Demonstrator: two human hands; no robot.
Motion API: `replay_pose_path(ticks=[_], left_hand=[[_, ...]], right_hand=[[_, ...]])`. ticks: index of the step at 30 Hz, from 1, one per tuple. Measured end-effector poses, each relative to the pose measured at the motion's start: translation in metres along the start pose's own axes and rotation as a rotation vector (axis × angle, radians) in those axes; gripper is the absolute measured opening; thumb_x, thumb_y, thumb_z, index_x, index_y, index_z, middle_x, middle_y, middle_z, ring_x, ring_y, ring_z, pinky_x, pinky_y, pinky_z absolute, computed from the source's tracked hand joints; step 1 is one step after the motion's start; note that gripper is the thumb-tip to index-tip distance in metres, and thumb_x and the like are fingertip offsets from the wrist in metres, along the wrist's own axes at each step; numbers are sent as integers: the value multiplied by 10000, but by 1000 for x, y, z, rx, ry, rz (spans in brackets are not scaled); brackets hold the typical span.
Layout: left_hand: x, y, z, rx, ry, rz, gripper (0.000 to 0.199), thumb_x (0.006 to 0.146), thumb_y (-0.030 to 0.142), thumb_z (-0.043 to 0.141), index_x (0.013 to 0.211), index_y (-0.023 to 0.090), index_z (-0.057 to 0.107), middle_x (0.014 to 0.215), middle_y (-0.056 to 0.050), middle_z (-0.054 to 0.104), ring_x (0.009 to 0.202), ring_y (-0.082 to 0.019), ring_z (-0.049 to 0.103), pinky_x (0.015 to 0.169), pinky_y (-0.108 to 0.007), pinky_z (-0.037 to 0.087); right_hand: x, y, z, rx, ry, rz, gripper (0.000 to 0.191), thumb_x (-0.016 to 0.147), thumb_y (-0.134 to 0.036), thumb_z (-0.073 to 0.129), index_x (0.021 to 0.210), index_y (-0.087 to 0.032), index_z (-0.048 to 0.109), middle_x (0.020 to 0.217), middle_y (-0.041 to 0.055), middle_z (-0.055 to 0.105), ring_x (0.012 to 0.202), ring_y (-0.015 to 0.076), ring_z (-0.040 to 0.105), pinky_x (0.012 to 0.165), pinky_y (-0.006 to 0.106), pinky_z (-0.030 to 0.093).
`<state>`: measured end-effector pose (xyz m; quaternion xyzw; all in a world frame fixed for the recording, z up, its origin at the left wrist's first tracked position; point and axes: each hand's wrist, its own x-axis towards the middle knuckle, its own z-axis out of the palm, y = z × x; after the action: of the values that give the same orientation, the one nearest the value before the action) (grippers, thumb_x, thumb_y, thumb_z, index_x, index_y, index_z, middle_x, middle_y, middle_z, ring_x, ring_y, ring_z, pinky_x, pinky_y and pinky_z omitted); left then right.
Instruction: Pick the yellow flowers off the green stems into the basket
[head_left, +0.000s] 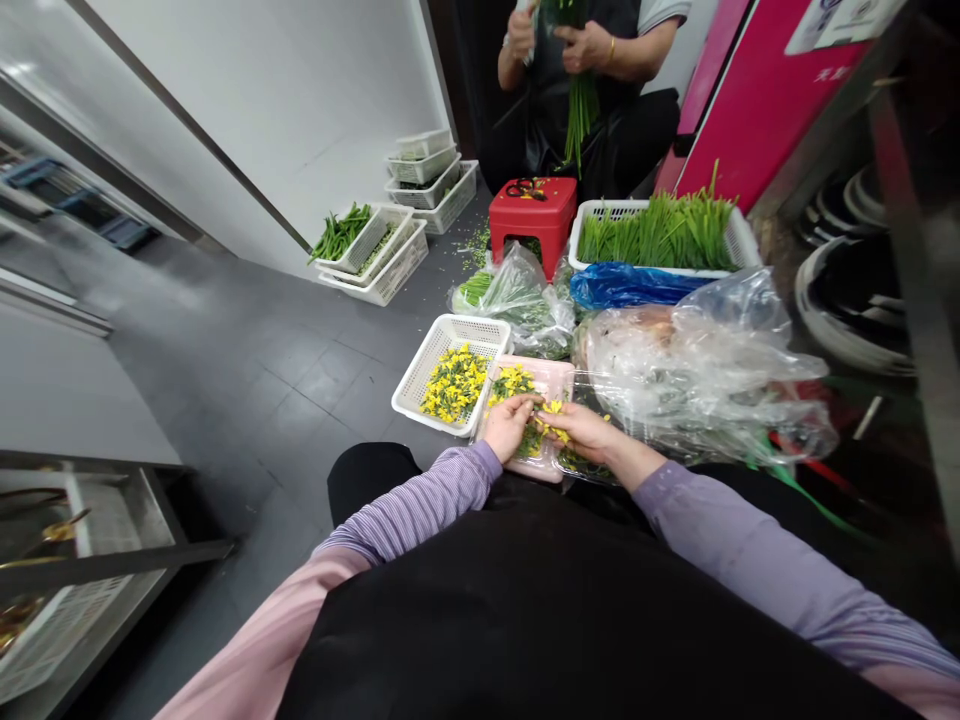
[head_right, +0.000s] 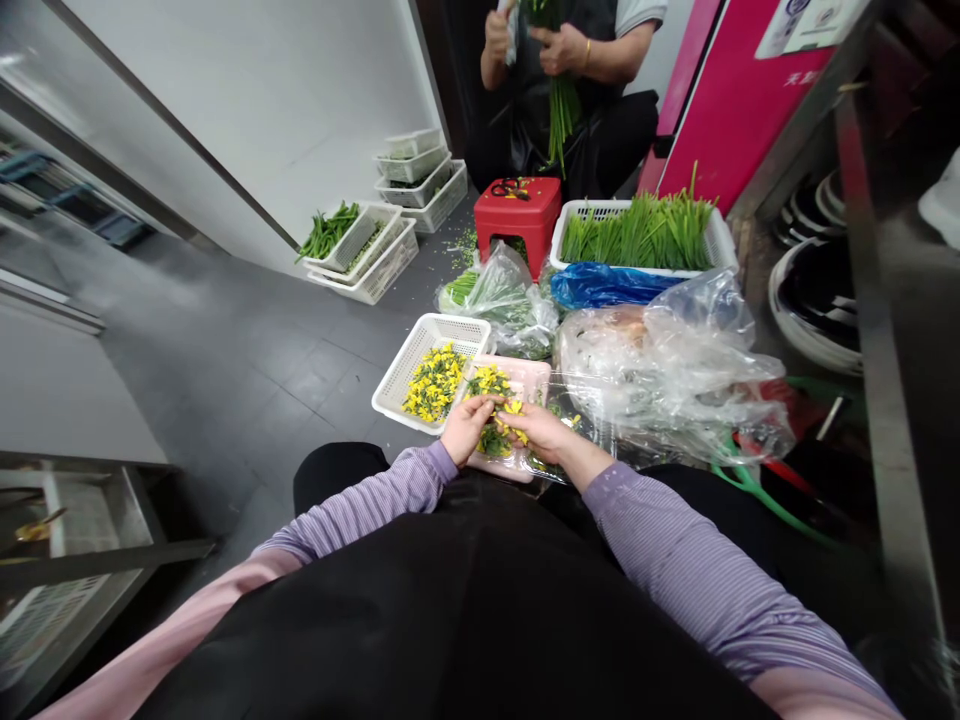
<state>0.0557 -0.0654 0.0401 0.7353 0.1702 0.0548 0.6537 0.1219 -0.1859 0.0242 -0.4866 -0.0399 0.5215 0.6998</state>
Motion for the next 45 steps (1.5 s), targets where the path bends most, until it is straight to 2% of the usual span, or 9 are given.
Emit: replay_pose_path(ticks=[4,7,14,21,28,34,36,38,45], left_hand=[[5,3,-15,418,-51,54,220,770,201,485,910,151,648,897,-41,659,830,-134,582,819,-256,424],[7,5,-21,561,-102,92,225,774,240,495,918,165,650,851,-36,666,788,-134,593,792,-248,438],[10,8,-23,300,-242,-177,233,794,151,439,967,107,588,670,-18,624,488,-67,542,454,-178,425],[11,11,-26,144,-275,-242,141,771,158,495,853,86,584,587,6,570,435,-39,504,401,-143,392],[10,-9,-27,232,-339,-276,139,766,187,491,772,95,595,561,6,555,450,-57,496,442,-173,407],[18,-60,-46,750,-305,-218,351,643,73,564,971,184,624,677,3,607,576,-92,538,635,-208,440],[24,-68,-48,881,-319,-202,294,655,112,564,927,190,644,747,-26,627,687,-131,569,713,-227,431],[33,-71,-44,1000,-278,-207,197,712,201,531,863,166,654,804,-71,635,785,-170,578,764,-249,419],[65,-74,-6,1193,-231,-282,347,802,317,420,1035,80,519,929,-186,597,906,-255,568,800,-366,409]], right_hand=[[1,-4,-7,-184,25,-64,275,575,-320,698,677,-108,556,557,-1,546,395,39,368,353,186,229],[1,-6,-9,-232,29,-52,284,568,-328,699,687,-104,572,559,2,548,391,37,357,350,186,223],[-1,-8,-10,-164,11,5,293,553,-317,705,716,-107,583,540,-4,530,382,39,346,353,189,196],[-2,-7,-8,-111,16,40,267,544,-283,704,703,-111,575,527,-4,521,378,45,356,351,190,192],[-2,-6,-6,-156,-13,121,219,571,-277,682,636,-113,553,472,-22,476,362,41,333,342,187,184],[-6,-19,-12,-17,167,27,229,634,-197,595,849,-123,569,473,-30,468,369,61,364,350,196,234],[-8,-25,-13,56,216,-19,199,632,-177,565,824,-127,556,505,-10,495,405,85,434,362,203,281],[-8,-28,-12,119,261,-50,174,620,-164,545,793,-145,533,566,7,532,454,107,491,378,210,322],[-4,-27,-4,174,253,-96,172,617,-209,616,717,-161,484,537,-26,484,426,78,434,372,201,295]])
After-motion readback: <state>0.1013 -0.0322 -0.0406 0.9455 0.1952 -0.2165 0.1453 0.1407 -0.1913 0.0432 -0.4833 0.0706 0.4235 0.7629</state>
